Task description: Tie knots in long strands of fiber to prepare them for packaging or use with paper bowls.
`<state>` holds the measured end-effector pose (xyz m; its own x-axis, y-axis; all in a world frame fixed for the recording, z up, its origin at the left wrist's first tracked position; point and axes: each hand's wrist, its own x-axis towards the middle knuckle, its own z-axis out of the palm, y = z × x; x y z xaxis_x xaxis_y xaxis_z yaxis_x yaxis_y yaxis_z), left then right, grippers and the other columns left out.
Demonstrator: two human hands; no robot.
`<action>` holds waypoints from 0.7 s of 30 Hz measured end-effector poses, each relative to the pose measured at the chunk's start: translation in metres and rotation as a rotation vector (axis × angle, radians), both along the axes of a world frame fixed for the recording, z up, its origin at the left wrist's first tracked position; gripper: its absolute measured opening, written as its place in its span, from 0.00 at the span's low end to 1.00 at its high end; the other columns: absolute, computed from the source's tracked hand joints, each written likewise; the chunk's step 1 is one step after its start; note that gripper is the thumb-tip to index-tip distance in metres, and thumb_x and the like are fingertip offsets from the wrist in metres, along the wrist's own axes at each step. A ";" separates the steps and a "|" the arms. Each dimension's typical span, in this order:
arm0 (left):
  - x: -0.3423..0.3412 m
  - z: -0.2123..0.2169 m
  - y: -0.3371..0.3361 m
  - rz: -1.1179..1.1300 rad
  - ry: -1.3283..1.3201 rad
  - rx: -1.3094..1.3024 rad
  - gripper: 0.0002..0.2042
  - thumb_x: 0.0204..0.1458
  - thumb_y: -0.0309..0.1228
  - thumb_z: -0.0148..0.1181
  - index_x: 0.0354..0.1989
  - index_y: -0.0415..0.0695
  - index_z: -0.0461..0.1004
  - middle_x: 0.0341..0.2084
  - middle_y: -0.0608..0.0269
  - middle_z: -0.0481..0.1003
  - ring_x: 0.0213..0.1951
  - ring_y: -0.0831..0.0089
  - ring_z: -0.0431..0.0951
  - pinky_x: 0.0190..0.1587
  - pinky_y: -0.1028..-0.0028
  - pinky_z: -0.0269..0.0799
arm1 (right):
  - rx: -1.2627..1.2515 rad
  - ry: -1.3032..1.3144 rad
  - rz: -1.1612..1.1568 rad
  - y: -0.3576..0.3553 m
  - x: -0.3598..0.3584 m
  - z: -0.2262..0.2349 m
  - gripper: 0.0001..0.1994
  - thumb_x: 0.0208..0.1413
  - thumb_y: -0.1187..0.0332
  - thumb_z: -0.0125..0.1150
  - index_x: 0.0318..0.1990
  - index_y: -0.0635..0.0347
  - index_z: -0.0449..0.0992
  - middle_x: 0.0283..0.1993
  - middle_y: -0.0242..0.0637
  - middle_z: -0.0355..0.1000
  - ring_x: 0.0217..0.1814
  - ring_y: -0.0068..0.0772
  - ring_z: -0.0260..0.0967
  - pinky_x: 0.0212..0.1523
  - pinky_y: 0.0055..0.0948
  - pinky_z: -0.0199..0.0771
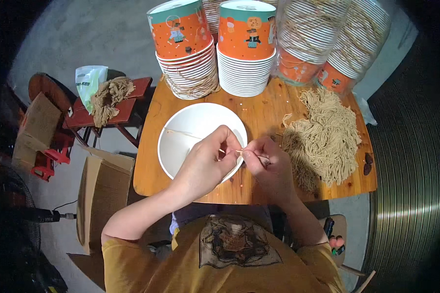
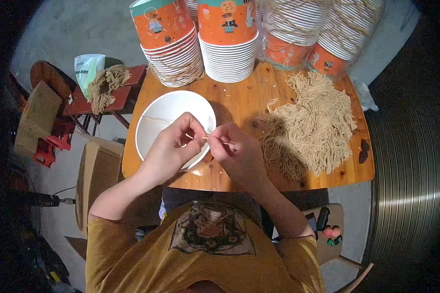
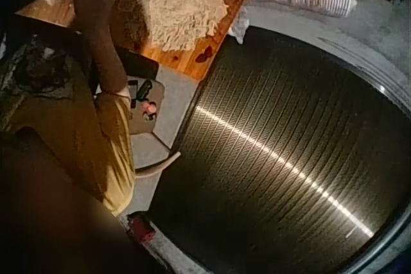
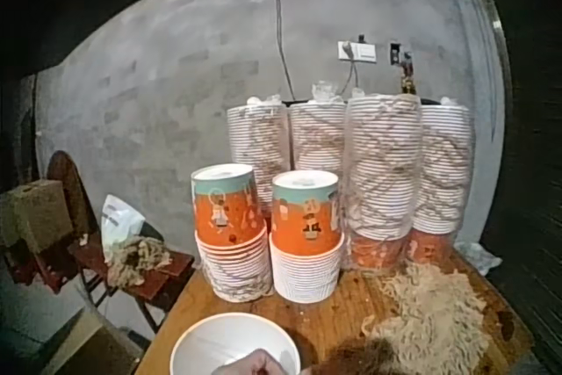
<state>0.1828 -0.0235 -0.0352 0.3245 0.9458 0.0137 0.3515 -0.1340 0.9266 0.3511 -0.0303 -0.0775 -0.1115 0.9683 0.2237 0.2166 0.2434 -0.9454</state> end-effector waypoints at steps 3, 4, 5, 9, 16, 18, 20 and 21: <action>-0.002 -0.009 0.005 -0.048 -0.141 -0.022 0.05 0.53 0.22 0.54 0.37 0.41 0.66 0.27 0.69 0.68 0.32 0.81 0.69 0.36 0.79 0.66 | -0.024 0.016 -0.014 0.000 -0.001 0.000 0.05 0.54 0.71 0.59 0.34 0.62 0.71 0.23 0.28 0.67 0.25 0.14 0.64 0.26 0.20 0.67; -0.002 -0.011 0.007 -0.049 -0.141 -0.022 0.05 0.53 0.22 0.54 0.37 0.41 0.66 0.27 0.69 0.68 0.32 0.81 0.69 0.36 0.79 0.66 | -0.023 0.022 -0.023 0.001 -0.001 -0.001 0.05 0.54 0.71 0.59 0.34 0.62 0.70 0.24 0.29 0.68 0.26 0.14 0.64 0.27 0.20 0.67; -0.002 -0.013 0.008 -0.078 -0.223 -0.063 0.07 0.53 0.21 0.55 0.39 0.42 0.65 0.28 0.71 0.67 0.32 0.83 0.67 0.36 0.80 0.66 | -0.021 0.028 -0.031 0.002 -0.002 -0.001 0.05 0.54 0.72 0.59 0.34 0.62 0.70 0.25 0.29 0.68 0.26 0.13 0.65 0.27 0.20 0.67; -0.003 -0.012 0.014 -0.105 -0.361 -0.201 0.11 0.53 0.18 0.55 0.43 0.44 0.64 0.29 0.72 0.67 0.32 0.85 0.67 0.38 0.83 0.65 | -0.027 0.042 -0.057 0.002 -0.003 -0.001 0.04 0.54 0.73 0.58 0.34 0.62 0.70 0.24 0.28 0.67 0.26 0.13 0.63 0.27 0.19 0.67; -0.007 -0.007 0.020 -0.099 -0.493 -0.462 0.14 0.52 0.19 0.58 0.45 0.43 0.64 0.32 0.70 0.70 0.35 0.81 0.69 0.41 0.81 0.66 | 0.002 0.062 0.001 0.003 -0.002 0.001 0.03 0.55 0.76 0.57 0.36 0.61 0.71 0.22 0.23 0.60 0.24 0.10 0.57 0.25 0.16 0.60; -0.007 -0.006 0.020 -0.073 -0.520 -0.503 0.14 0.52 0.19 0.58 0.45 0.42 0.65 0.32 0.69 0.71 0.36 0.81 0.70 0.40 0.80 0.66 | -0.032 0.098 0.020 0.003 -0.002 0.000 0.03 0.55 0.77 0.56 0.36 0.61 0.72 0.22 0.19 0.57 0.25 0.09 0.54 0.25 0.14 0.56; -0.008 -0.008 0.021 -0.074 -0.519 -0.502 0.14 0.52 0.20 0.58 0.45 0.42 0.65 0.33 0.69 0.71 0.36 0.80 0.70 0.41 0.80 0.67 | 0.103 -0.063 0.009 0.007 0.001 -0.005 0.06 0.52 0.76 0.59 0.37 0.57 0.72 0.22 0.28 0.65 0.22 0.15 0.61 0.23 0.19 0.63; -0.008 -0.009 0.022 -0.079 -0.518 -0.501 0.13 0.52 0.20 0.58 0.45 0.42 0.65 0.34 0.68 0.71 0.36 0.80 0.70 0.41 0.80 0.67 | 0.104 -0.063 0.006 0.009 0.001 -0.012 0.06 0.52 0.76 0.59 0.37 0.57 0.72 0.22 0.28 0.65 0.22 0.15 0.61 0.23 0.19 0.63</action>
<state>0.1750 -0.0018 -0.0441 0.4613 0.8528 -0.2448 -0.1427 0.3437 0.9282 0.3524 -0.0215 -0.0896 -0.1346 0.9396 0.3148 0.2733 0.3406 -0.8996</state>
